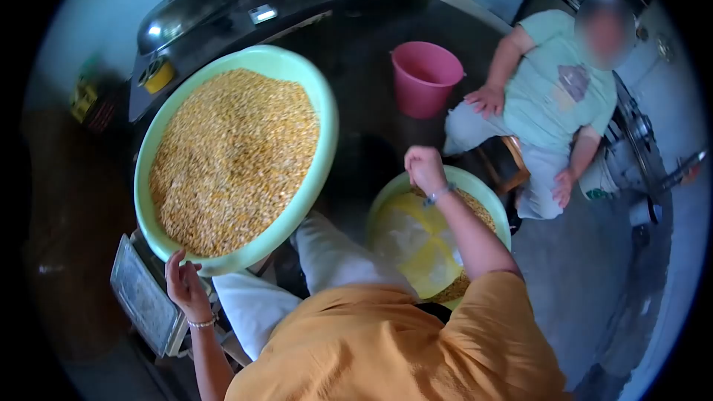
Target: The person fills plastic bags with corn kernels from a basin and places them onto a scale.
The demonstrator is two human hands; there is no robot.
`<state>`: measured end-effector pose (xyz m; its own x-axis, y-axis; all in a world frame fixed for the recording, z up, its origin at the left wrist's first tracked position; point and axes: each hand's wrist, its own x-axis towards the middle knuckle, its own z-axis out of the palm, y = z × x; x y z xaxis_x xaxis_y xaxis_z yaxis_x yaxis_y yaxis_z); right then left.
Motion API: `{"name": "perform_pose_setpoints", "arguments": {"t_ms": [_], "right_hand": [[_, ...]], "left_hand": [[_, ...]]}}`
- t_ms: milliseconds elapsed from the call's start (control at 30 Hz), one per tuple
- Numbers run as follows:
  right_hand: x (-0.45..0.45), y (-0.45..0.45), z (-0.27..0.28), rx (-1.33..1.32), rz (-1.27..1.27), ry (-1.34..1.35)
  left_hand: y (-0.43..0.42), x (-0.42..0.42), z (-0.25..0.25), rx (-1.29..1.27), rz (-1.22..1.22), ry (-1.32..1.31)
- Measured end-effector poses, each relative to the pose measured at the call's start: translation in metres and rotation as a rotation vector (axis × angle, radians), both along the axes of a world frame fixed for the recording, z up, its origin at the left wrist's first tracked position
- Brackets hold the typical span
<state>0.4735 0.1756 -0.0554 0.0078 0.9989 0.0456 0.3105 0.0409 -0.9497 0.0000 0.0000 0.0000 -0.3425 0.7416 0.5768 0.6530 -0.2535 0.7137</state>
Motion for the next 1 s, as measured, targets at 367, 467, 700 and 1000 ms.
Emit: {"name": "perform_pose_setpoints", "arguments": {"t_ms": [367, 467, 700, 1000], "right_hand": [[0.041, -0.098, -0.148, -0.362, 0.079, -0.511], [0.020, -0.110, -0.150, -0.212, 0.102, -0.692], [0.044, -0.080, -0.174, -0.494, 0.153, -0.218], [0.037, -0.059, -0.055, -0.368, -0.311, 0.722]], "left_hand": [[0.071, 0.081, -0.001, -0.311, -0.246, -0.089], [0.071, 0.075, -0.006, -0.356, -0.224, -0.232], [0.071, 0.081, -0.002, -0.347, -0.207, -0.147], [0.071, 0.081, -0.001, -0.352, -0.227, -0.199]]}}
